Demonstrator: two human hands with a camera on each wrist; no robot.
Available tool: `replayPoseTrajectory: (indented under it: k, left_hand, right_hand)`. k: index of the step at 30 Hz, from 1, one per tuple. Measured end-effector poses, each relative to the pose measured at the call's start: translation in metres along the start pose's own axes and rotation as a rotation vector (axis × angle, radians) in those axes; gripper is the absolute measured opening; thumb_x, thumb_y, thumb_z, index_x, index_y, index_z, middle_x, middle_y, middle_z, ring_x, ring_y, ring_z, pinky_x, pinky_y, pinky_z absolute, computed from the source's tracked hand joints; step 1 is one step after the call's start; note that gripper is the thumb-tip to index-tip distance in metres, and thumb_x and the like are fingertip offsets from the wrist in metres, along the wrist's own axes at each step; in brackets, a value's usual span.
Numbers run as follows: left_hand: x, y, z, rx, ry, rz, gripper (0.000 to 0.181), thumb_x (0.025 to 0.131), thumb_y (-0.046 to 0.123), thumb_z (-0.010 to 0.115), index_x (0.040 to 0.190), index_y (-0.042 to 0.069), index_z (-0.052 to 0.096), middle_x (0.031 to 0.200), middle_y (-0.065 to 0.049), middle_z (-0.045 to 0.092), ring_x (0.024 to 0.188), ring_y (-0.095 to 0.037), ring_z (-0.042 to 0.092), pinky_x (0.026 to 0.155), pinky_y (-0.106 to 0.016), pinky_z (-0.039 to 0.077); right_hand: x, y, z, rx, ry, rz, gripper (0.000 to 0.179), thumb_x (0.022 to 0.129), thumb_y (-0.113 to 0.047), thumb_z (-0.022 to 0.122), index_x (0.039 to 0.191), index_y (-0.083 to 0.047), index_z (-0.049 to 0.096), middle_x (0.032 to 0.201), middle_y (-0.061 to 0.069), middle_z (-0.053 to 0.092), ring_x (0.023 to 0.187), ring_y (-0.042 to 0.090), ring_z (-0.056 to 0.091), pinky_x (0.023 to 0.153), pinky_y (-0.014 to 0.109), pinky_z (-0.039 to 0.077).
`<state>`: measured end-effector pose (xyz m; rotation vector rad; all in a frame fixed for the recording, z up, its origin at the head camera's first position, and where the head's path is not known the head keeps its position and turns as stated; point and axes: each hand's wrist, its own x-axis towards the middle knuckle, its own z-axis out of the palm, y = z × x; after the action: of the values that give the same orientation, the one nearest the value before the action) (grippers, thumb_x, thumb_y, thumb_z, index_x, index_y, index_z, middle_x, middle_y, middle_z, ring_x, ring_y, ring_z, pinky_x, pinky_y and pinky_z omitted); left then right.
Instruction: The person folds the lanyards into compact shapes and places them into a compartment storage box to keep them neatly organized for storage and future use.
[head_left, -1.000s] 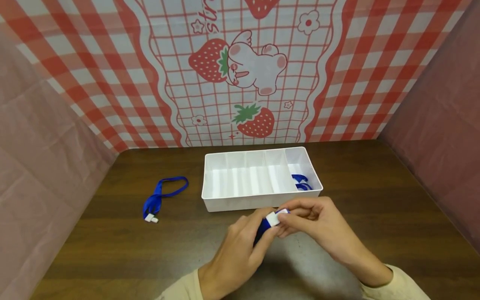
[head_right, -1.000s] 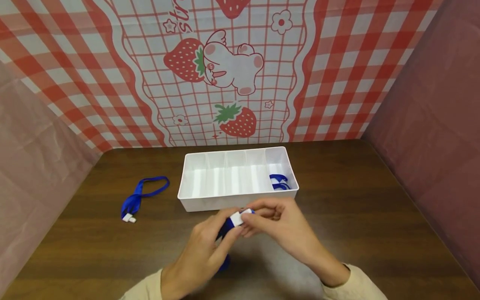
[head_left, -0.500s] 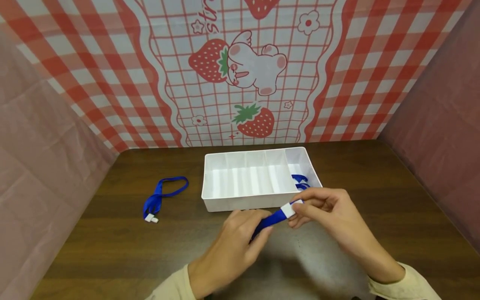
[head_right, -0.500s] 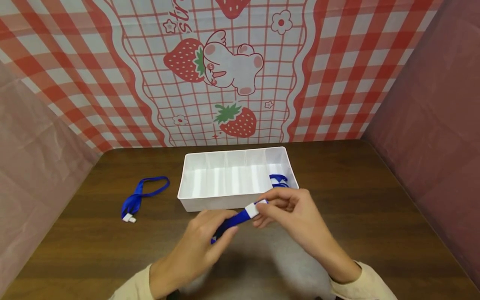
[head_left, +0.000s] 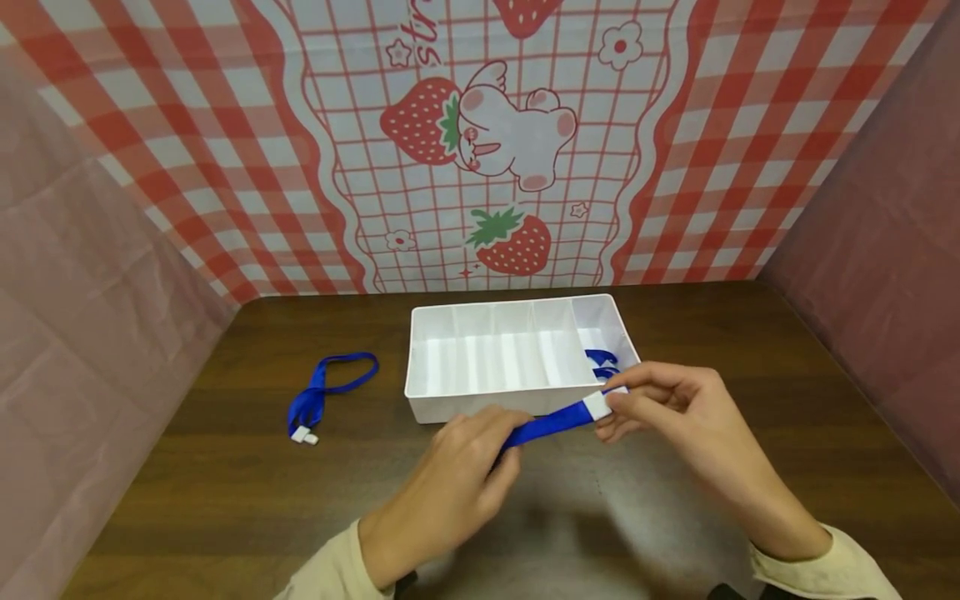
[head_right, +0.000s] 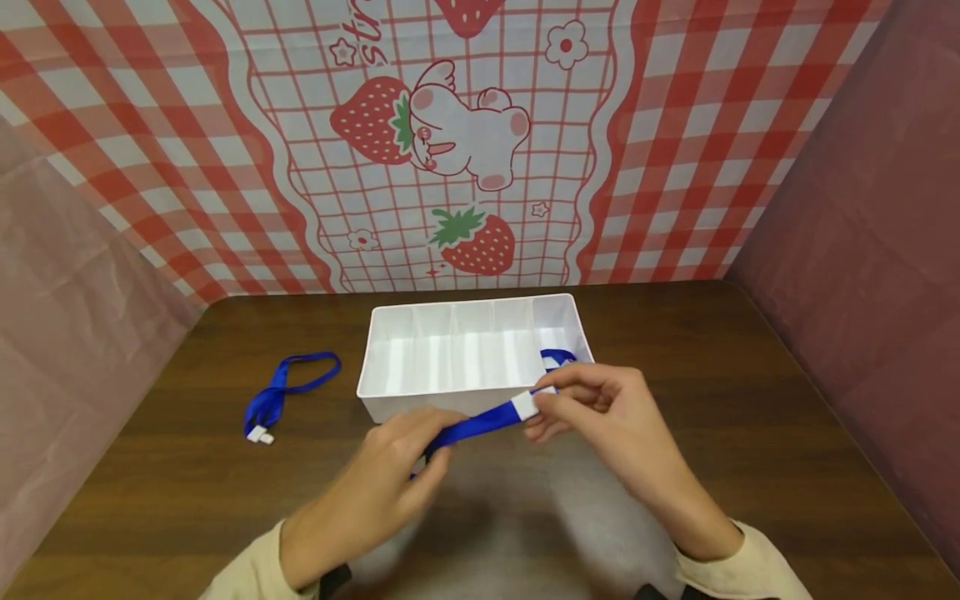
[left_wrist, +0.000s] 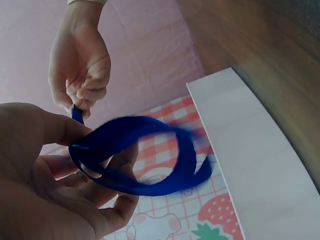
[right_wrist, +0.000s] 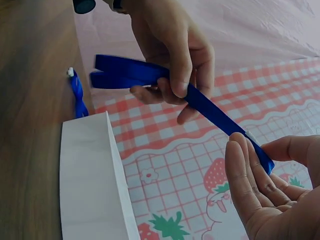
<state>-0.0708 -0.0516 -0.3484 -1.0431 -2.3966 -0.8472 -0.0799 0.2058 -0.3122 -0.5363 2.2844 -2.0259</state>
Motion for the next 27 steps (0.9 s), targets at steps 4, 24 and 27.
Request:
replayPoseTrajectory:
  k: [4,24,27]
  left_hand:
    - [0.0,-0.002,-0.006,0.006,0.012,0.003,0.02,0.09,0.007,0.066,0.11,0.005,0.068,0.096,0.002,0.065,0.078,-0.01,0.058,0.069,-0.029,0.049]
    - [-0.046,-0.02,-0.02,-0.08,-0.008,-0.007,0.018,0.097,0.01,0.063,0.114,0.012,0.068,0.086,0.011,0.056,0.072,-0.002,0.047,0.067,-0.017,0.042]
    - [-0.058,-0.021,-0.02,-0.158,-0.031,-0.039,0.02,0.1,0.014,0.06,0.119,0.014,0.066,0.087,0.012,0.051,0.072,0.0,0.045,0.062,-0.012,0.041]
  right_hand:
    - [0.0,-0.002,-0.003,0.011,0.005,0.013,0.014,0.097,-0.003,0.062,0.107,0.007,0.067,0.079,0.022,0.072,0.072,0.036,0.072,0.074,0.041,0.059]
    - [-0.021,0.015,-0.01,0.017,-0.036,0.015,0.013,0.098,0.003,0.057,0.106,0.007,0.066,0.084,0.019,0.073,0.073,0.031,0.073,0.076,0.036,0.059]
    - [-0.025,0.026,-0.008,0.032,-0.062,0.016,0.014,0.098,0.005,0.055,0.107,0.008,0.065,0.084,0.019,0.073,0.073,0.03,0.073,0.075,0.037,0.059]
